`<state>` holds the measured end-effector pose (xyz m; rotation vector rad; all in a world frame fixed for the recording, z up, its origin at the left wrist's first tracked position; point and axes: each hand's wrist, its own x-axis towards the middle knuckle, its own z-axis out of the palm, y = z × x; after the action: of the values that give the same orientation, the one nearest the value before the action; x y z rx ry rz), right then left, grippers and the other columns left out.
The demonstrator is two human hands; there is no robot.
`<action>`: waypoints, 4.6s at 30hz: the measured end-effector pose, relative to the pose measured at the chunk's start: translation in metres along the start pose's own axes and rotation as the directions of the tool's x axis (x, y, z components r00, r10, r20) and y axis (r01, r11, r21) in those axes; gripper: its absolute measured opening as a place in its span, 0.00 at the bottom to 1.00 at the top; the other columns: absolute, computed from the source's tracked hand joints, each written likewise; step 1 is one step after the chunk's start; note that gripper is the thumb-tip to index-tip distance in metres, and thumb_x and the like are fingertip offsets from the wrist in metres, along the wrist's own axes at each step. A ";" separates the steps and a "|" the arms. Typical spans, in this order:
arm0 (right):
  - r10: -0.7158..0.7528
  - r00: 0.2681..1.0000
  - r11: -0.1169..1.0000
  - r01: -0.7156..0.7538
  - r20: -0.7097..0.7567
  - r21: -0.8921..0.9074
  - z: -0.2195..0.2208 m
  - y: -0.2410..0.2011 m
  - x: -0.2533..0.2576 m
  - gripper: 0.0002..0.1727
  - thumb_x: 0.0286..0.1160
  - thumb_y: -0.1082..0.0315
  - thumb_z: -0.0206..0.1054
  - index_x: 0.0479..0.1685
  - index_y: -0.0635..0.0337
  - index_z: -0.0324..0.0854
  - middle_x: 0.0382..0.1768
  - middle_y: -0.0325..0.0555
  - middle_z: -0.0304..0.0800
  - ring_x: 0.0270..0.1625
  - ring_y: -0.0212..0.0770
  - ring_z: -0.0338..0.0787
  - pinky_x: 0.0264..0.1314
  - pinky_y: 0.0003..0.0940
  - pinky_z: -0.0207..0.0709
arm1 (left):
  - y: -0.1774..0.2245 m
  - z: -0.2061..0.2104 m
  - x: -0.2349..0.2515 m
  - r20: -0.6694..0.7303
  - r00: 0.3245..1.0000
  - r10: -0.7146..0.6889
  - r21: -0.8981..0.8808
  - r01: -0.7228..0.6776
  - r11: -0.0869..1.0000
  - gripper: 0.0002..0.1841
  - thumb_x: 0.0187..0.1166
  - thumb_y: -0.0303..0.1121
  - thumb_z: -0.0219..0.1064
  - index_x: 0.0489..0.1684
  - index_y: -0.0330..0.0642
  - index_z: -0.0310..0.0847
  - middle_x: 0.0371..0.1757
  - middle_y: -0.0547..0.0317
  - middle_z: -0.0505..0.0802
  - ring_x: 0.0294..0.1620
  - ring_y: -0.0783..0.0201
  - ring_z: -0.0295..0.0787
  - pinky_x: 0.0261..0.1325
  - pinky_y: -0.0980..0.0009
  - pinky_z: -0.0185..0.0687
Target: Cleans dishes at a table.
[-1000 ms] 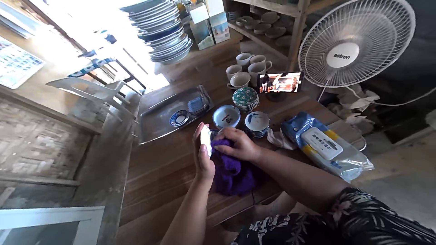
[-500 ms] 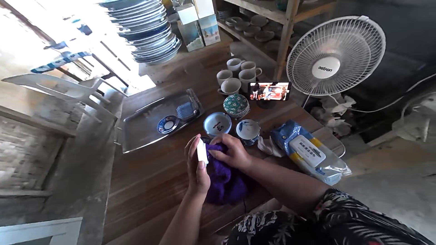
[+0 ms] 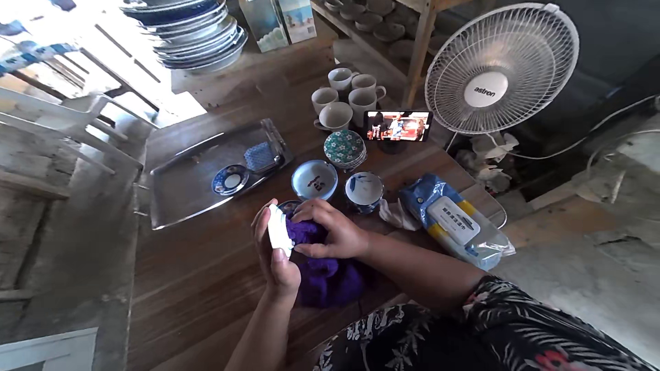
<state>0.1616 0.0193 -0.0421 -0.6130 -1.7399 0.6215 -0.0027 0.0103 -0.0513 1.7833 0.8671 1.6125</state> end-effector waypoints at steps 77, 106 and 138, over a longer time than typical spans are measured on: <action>0.298 0.945 0.854 -0.326 0.132 0.405 -0.013 -0.005 0.005 0.25 0.84 0.54 0.59 0.69 0.67 0.77 0.65 0.50 0.84 0.67 0.35 0.83 0.72 0.36 0.77 | 0.013 -0.002 0.020 -0.089 0.993 -0.081 -0.365 0.043 0.930 0.45 0.72 0.72 0.58 0.87 0.54 0.60 0.76 0.63 0.83 0.78 0.61 0.77 0.79 0.63 0.72; 0.374 0.912 0.261 -0.280 0.170 0.924 -0.015 -0.014 0.004 0.31 0.81 0.57 0.55 0.86 0.44 0.65 0.77 0.41 0.80 0.74 0.36 0.83 0.73 0.36 0.78 | 0.035 0.019 0.009 0.153 0.820 -0.552 -0.548 0.535 0.643 0.21 0.92 0.50 0.42 0.64 0.53 0.80 0.55 0.64 0.93 0.60 0.67 0.89 0.65 0.61 0.86; 0.041 0.996 0.995 -0.047 0.076 0.087 0.013 -0.027 -0.008 0.39 0.90 0.54 0.50 0.86 0.82 0.54 0.88 0.74 0.55 0.92 0.56 0.58 0.93 0.45 0.53 | 0.042 0.026 -0.011 0.124 0.885 -0.448 -0.370 0.460 0.807 0.36 0.71 0.76 0.51 0.62 0.58 0.77 0.51 0.84 0.92 0.59 0.84 0.85 0.66 0.77 0.80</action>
<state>0.1485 -0.0070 -0.0326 -0.5738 -1.7610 0.7570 0.0263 -0.0244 -0.0280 1.2021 0.8116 1.3206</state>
